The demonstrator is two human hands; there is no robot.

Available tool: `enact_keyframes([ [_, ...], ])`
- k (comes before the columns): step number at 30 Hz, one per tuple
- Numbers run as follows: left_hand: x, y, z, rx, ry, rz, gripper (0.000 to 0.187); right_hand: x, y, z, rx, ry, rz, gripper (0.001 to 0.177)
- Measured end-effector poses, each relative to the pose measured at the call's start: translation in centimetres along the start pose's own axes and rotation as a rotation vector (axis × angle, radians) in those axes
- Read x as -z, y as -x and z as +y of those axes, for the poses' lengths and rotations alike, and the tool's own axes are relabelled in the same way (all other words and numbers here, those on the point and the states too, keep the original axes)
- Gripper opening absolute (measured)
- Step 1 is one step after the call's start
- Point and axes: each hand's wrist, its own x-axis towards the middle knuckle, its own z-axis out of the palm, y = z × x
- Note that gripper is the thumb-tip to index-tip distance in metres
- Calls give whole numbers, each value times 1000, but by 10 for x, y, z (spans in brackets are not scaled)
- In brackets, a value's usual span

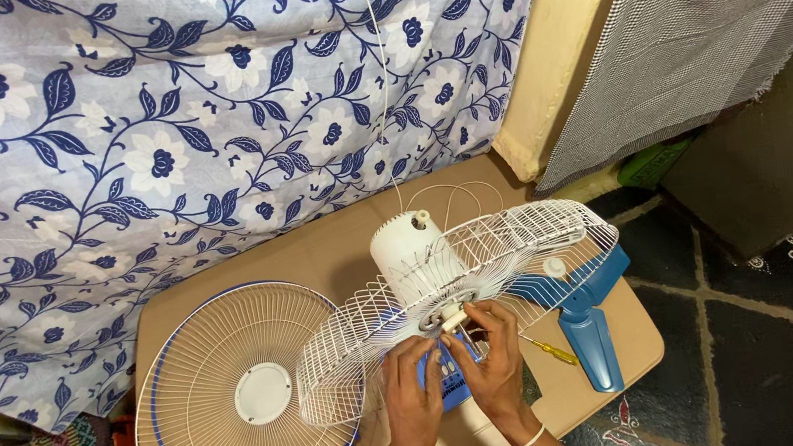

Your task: The person assembles an electric fan by first positioning the motor housing on the blue base, then attaching the front wire cage and securing it with a central plastic nut. The fan blades and rear cage are not attached in this clip.

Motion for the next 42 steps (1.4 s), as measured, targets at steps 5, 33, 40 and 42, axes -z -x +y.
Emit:
enact_keyframes([
  [5, 6, -12, -4, -339, -426, 66, 43, -1, 0, -1, 8, 38, 17, 56],
  [33, 132, -146, 144, -486, -487, -193, 84, -6, -3, -5, 31, 47, 42, 52],
  [40, 107, -158, 151, -569, -657, -194, 67, -8, -2, -8, 6, 62, 68, 53],
  [42, 104, -140, 135, -701, -601, -123, 60, -8, 0, -7, 11, 62, 66, 53],
])
